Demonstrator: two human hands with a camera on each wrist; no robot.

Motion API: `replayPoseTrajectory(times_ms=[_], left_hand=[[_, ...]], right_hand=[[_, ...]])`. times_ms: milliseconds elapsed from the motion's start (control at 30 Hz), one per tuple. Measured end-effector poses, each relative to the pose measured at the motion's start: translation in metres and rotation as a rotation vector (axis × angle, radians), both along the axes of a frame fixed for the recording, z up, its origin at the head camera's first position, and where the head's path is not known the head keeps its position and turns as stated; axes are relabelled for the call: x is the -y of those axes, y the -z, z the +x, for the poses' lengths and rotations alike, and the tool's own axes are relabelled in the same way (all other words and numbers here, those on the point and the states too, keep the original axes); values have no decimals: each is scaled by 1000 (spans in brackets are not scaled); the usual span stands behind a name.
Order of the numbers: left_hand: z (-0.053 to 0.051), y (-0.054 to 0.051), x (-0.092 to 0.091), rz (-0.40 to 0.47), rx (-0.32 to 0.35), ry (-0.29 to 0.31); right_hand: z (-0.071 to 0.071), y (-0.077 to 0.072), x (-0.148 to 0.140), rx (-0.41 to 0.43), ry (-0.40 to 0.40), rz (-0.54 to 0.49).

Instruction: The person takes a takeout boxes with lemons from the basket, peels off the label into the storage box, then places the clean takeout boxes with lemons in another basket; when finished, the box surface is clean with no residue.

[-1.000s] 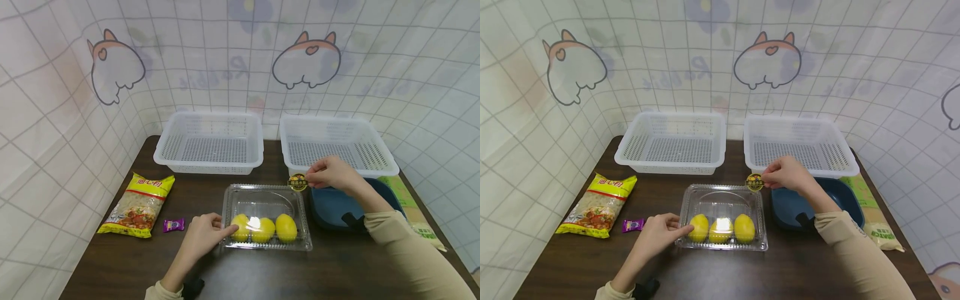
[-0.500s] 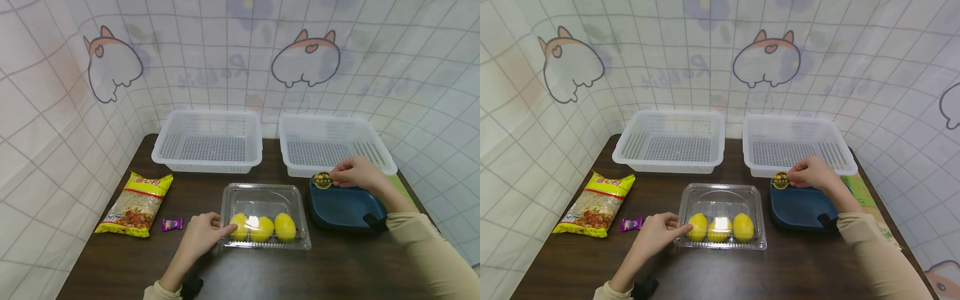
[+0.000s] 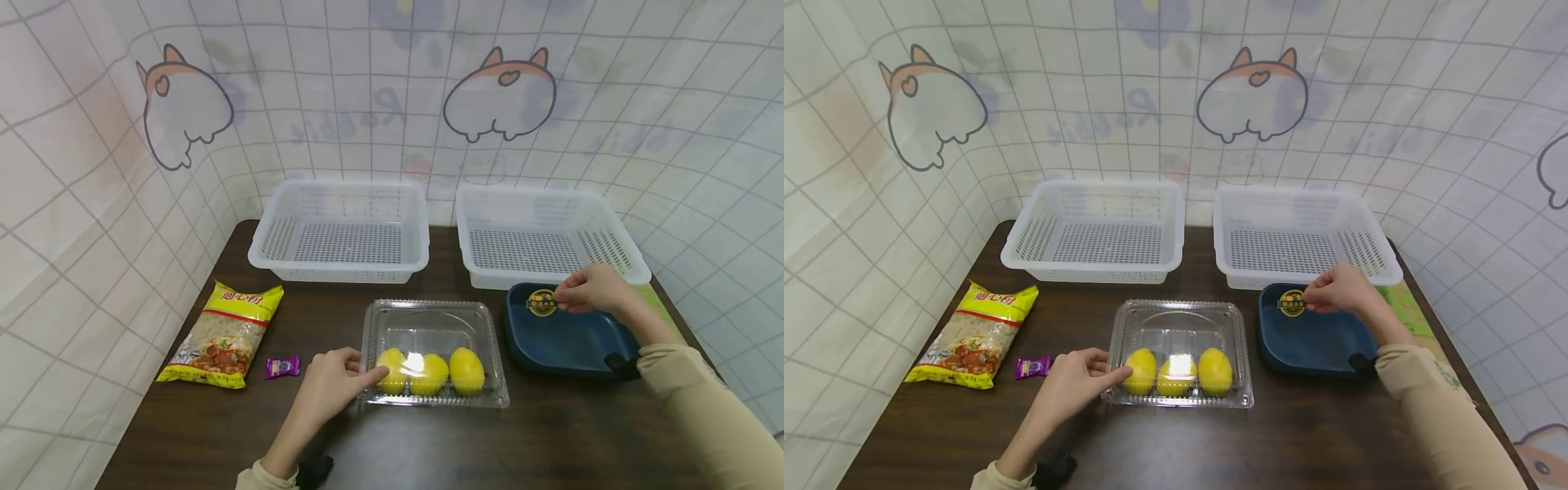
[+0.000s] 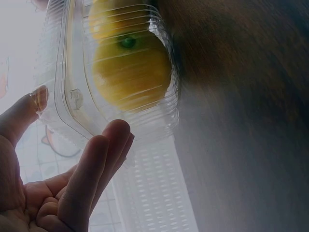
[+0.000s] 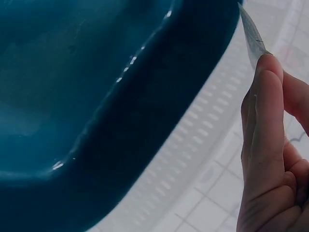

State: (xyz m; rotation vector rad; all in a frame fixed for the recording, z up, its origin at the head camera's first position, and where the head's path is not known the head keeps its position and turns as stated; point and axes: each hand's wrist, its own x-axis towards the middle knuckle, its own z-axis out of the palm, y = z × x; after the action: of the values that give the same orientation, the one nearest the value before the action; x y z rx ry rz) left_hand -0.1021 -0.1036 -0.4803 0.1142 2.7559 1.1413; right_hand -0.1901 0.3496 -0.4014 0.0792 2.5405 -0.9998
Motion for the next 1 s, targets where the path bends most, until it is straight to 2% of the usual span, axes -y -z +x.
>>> replayPoseTrajectory(times_ms=[633,1000], left_hand=[[2,0,0,5,13,-1],[1,0,0,2,-1,1]], right_hand=[[-11,36,-21,70,-49,-12],[-14,38,-24,72,-58,63]])
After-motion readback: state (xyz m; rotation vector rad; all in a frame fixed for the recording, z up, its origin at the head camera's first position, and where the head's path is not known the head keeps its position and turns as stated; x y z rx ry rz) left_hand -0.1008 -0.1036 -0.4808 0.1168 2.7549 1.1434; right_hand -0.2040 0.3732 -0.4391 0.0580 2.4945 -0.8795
